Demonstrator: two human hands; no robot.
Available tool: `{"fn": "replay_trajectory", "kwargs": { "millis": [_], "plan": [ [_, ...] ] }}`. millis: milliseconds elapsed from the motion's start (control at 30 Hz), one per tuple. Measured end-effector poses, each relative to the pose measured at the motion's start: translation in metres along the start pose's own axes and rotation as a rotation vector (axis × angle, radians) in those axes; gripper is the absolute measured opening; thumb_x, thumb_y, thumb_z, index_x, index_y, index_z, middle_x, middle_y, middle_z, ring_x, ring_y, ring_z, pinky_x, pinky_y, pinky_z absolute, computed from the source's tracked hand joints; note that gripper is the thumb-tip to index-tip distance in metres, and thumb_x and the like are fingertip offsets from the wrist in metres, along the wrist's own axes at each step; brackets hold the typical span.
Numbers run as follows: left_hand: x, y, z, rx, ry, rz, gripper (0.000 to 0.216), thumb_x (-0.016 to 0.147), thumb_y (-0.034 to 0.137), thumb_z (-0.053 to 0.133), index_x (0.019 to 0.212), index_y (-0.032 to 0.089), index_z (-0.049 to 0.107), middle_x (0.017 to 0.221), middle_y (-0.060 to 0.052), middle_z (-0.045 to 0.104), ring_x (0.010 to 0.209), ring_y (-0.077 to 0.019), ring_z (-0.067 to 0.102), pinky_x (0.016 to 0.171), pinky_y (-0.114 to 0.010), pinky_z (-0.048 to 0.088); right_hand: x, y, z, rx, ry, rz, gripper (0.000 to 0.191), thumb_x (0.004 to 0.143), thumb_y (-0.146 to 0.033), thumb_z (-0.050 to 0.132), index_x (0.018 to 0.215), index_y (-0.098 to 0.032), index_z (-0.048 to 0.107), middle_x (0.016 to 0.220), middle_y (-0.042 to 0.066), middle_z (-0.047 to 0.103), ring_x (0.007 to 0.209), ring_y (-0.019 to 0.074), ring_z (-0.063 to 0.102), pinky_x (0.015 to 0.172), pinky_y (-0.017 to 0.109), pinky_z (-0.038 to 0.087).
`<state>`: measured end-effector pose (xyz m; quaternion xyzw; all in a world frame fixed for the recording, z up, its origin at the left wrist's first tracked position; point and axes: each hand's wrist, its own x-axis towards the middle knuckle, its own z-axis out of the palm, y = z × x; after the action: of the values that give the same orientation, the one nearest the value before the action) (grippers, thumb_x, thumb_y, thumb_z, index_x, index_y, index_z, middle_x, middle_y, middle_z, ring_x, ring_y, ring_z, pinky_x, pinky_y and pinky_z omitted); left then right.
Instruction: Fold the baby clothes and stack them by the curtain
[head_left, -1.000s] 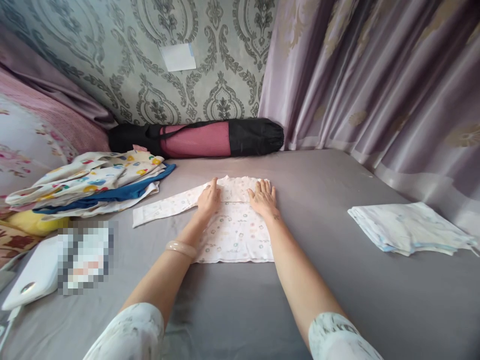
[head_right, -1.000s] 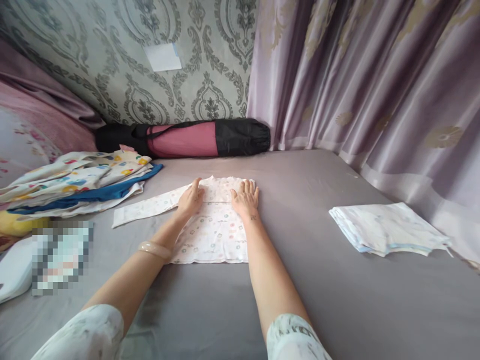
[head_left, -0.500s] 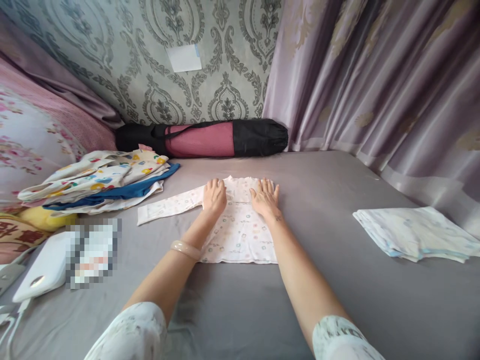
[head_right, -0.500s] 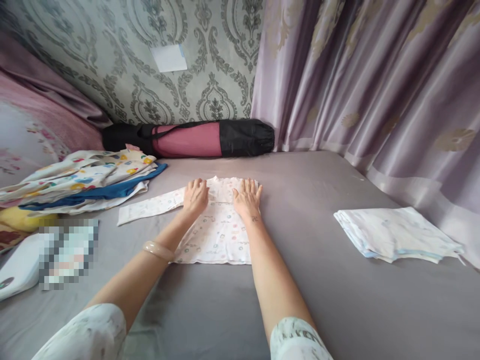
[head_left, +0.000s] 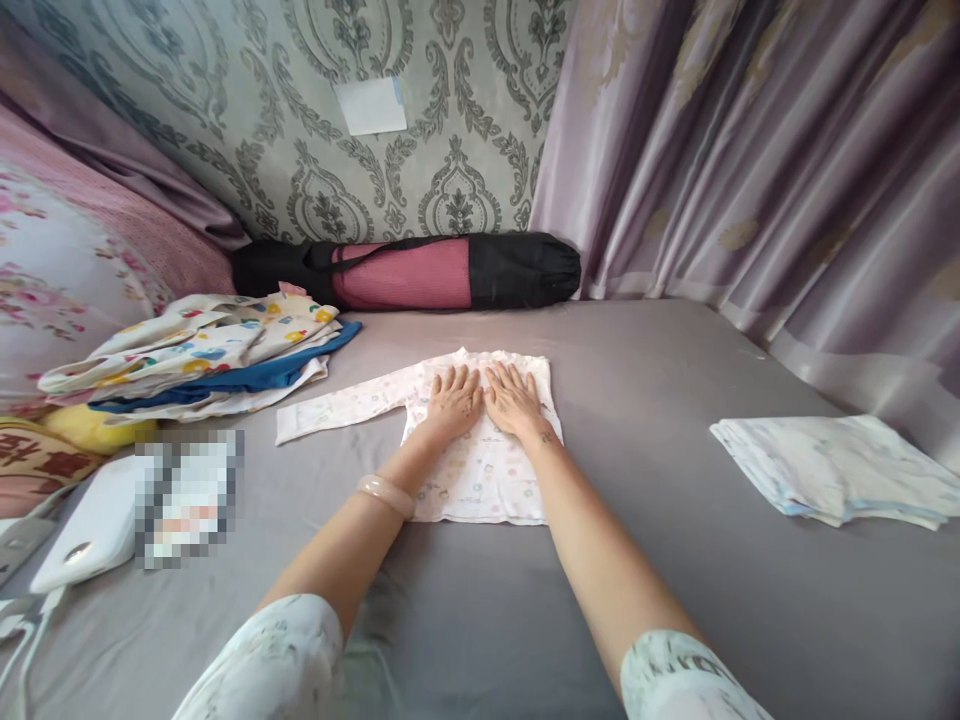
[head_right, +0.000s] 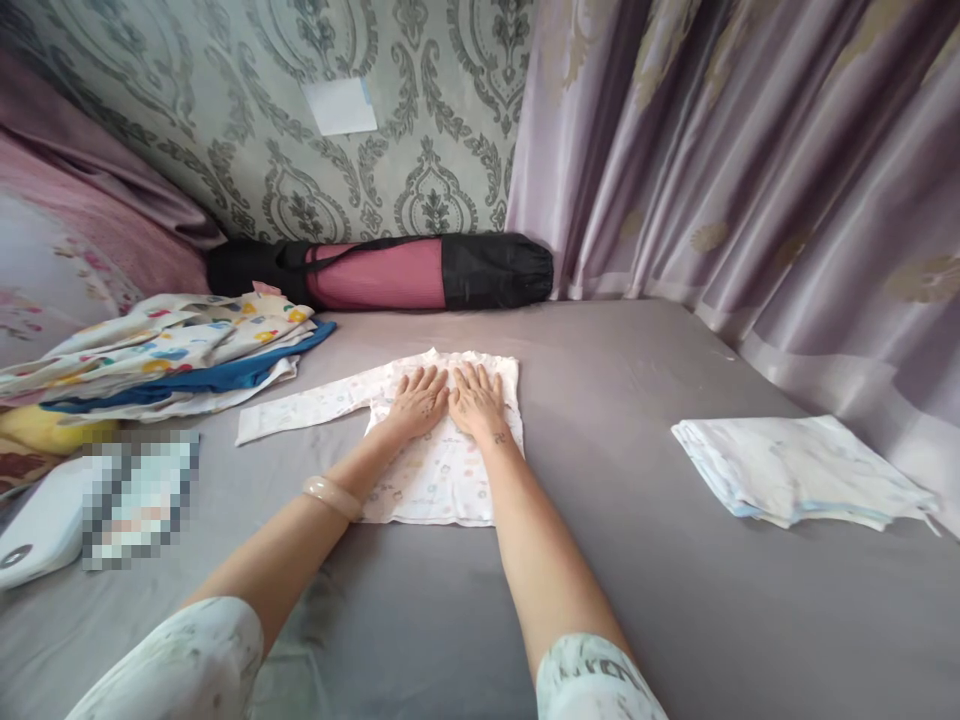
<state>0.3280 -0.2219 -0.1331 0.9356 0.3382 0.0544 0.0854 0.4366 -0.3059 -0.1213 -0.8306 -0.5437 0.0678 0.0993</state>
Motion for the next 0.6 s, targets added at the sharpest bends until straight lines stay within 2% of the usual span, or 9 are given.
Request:
{"fn": "replay_trajectory", "kwargs": {
  "millis": [67, 200, 333, 467, 600],
  "plan": [
    [0.000, -0.001, -0.002, -0.007, 0.003, -0.018, 0.057, 0.098, 0.038, 0.023, 0.148, 0.012, 0.034, 0.155, -0.015, 0.028, 0.145, -0.0330, 0.020, 0.116, -0.052, 0.012, 0.000, 0.000, -0.002, 0.017, 0.009, 0.003, 0.056, 0.097, -0.030, 0.020, 0.152, -0.020, 0.029, 0.159, 0.002, 0.021, 0.146, 0.0226, 0.015, 0.117, 0.048, 0.006],
    [-0.002, -0.003, -0.002, 0.041, 0.132, -0.109, 0.060, 0.098, 0.041, 0.021, 0.147, 0.009, 0.036, 0.155, -0.018, 0.028, 0.146, -0.0321, 0.016, 0.117, -0.050, 0.009, 0.000, 0.005, -0.003, -0.001, 0.117, 0.132, 0.059, 0.096, -0.028, 0.022, 0.151, -0.008, 0.026, 0.159, 0.011, 0.020, 0.146, 0.0237, 0.013, 0.118, 0.046, 0.002],
    [-0.003, -0.005, -0.003, 0.035, 0.044, -0.142, 0.062, 0.098, 0.043, 0.020, 0.147, 0.008, 0.034, 0.155, -0.019, 0.028, 0.145, -0.0333, 0.018, 0.116, -0.052, 0.013, 0.002, 0.013, 0.001, -0.011, 0.107, 0.248, 0.061, 0.096, -0.029, 0.022, 0.150, 0.000, 0.026, 0.158, 0.015, 0.018, 0.146, 0.0256, 0.012, 0.118, 0.044, 0.004],
    [-0.001, -0.005, -0.005, 0.029, 0.007, -0.158, 0.063, 0.098, 0.044, 0.020, 0.148, 0.009, 0.032, 0.156, -0.018, 0.025, 0.145, -0.0330, 0.017, 0.116, -0.052, 0.014, 0.003, 0.014, 0.004, -0.015, 0.086, 0.247, 0.062, 0.096, -0.030, 0.021, 0.150, 0.000, 0.025, 0.159, 0.015, 0.017, 0.146, 0.0258, 0.012, 0.118, 0.044, 0.004],
    [-0.003, -0.006, -0.004, 0.052, 0.026, -0.156, 0.062, 0.098, 0.043, 0.018, 0.148, 0.009, 0.033, 0.156, -0.017, 0.027, 0.145, -0.0314, 0.018, 0.117, -0.050, 0.015, 0.003, 0.017, 0.000, -0.006, 0.098, 0.258, 0.061, 0.096, -0.030, 0.020, 0.150, -0.002, 0.025, 0.159, 0.014, 0.018, 0.146, 0.0250, 0.013, 0.118, 0.043, 0.006]
  ]
}}
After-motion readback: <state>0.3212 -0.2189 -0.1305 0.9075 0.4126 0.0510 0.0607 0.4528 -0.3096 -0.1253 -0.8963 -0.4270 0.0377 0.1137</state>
